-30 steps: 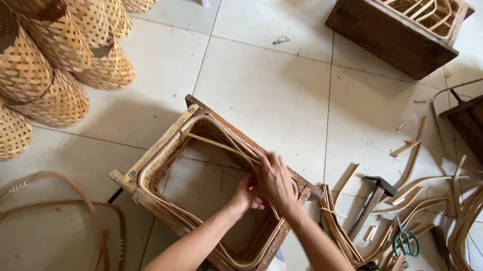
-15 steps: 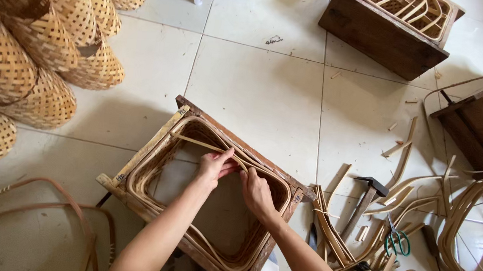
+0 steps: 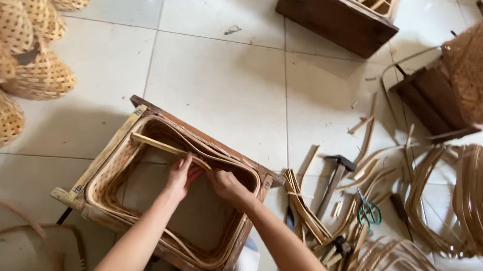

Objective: The person weaves a rectangular basket by hand, fitting and bending flexible rattan strips into a wooden mold. They repeatedly adjust the strips to form the basket's rim and sides, occasionally using a hammer to secure the weave.

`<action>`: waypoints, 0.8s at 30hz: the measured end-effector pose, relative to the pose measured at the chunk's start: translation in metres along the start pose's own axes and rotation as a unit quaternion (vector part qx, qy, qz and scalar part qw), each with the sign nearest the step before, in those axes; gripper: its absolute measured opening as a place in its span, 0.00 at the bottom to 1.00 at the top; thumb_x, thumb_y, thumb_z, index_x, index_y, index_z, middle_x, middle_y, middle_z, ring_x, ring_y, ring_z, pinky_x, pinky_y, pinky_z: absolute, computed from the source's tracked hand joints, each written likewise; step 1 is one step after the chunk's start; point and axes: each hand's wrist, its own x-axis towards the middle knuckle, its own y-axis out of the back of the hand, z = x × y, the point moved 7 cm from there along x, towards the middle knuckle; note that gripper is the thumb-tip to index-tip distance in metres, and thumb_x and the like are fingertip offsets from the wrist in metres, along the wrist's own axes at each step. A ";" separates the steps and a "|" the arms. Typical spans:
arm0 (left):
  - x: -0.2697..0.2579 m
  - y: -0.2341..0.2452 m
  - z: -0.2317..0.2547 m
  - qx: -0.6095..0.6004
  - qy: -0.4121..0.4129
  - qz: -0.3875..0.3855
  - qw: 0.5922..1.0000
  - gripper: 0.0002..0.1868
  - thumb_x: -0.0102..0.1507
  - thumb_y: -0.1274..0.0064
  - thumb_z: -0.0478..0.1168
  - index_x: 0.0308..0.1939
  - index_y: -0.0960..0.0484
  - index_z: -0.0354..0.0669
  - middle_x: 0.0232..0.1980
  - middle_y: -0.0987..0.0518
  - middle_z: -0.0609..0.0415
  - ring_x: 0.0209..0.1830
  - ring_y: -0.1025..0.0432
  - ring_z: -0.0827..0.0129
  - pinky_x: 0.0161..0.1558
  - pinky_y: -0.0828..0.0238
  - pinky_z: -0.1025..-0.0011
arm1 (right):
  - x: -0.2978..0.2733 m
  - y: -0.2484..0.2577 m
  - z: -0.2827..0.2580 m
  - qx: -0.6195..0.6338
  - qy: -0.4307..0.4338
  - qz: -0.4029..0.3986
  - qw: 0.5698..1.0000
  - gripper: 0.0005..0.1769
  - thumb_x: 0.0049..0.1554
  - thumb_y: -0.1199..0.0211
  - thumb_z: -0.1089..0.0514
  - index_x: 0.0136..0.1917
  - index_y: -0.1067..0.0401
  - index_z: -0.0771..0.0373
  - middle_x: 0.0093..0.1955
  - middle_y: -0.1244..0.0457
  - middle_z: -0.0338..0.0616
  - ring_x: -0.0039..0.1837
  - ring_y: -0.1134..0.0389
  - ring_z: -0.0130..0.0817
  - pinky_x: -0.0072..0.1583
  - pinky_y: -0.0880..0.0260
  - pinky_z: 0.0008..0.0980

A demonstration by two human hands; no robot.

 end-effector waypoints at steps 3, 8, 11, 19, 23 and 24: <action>-0.038 -0.009 0.015 0.169 0.057 -0.074 0.981 0.20 0.67 0.45 0.53 0.49 0.21 0.38 0.47 0.20 0.47 0.45 0.22 0.58 0.44 0.20 0.57 | -0.029 -0.015 0.042 0.391 -0.260 -0.275 0.839 0.20 0.70 0.53 0.50 0.66 0.30 0.64 0.51 0.31 0.50 0.47 0.29 0.40 0.50 0.26 0.34; -0.116 -0.040 0.047 0.431 0.111 -0.116 0.888 0.22 0.67 0.54 0.53 0.58 0.20 0.46 0.56 0.16 0.52 0.51 0.19 0.65 0.46 0.16 0.69 | -0.155 0.024 0.199 0.299 -0.489 -0.023 0.819 0.21 0.63 0.50 0.53 0.66 0.30 0.62 0.52 0.30 0.51 0.49 0.27 0.40 0.48 0.20 0.36; -0.160 -0.067 0.031 0.453 0.129 -0.156 0.868 0.23 0.66 0.52 0.53 0.59 0.19 0.45 0.57 0.15 0.49 0.50 0.19 0.64 0.45 0.16 0.69 | -0.236 -0.011 0.231 0.147 -0.593 -0.092 0.786 0.22 0.61 0.42 0.47 0.61 0.29 0.65 0.52 0.31 0.54 0.51 0.27 0.45 0.52 0.24 0.43; -0.209 -0.069 -0.040 0.484 0.169 -0.272 0.814 0.19 0.66 0.44 0.44 0.59 0.20 0.43 0.52 0.17 0.56 0.40 0.19 0.73 0.35 0.21 0.74 | -0.274 -0.092 0.244 0.259 -0.754 -0.087 0.598 0.15 0.65 0.44 0.51 0.58 0.30 0.63 0.50 0.30 0.52 0.47 0.25 0.42 0.50 0.18 0.42; -0.212 -0.067 -0.035 0.501 0.122 -0.302 0.802 0.18 0.67 0.45 0.45 0.58 0.18 0.41 0.50 0.15 0.50 0.42 0.20 0.71 0.37 0.21 0.73 | -0.224 0.009 0.285 0.253 -0.669 0.126 0.687 0.10 0.64 0.42 0.57 0.55 0.30 0.65 0.45 0.29 0.51 0.45 0.26 0.37 0.50 0.22 0.39; -0.214 -0.078 -0.022 0.519 0.028 -0.315 0.794 0.18 0.68 0.45 0.45 0.59 0.18 0.42 0.53 0.15 0.50 0.47 0.20 0.69 0.44 0.22 0.69 | -0.197 0.051 0.288 0.209 -0.607 0.152 0.751 0.10 0.64 0.41 0.58 0.54 0.31 0.67 0.45 0.30 0.52 0.46 0.26 0.39 0.50 0.23 0.39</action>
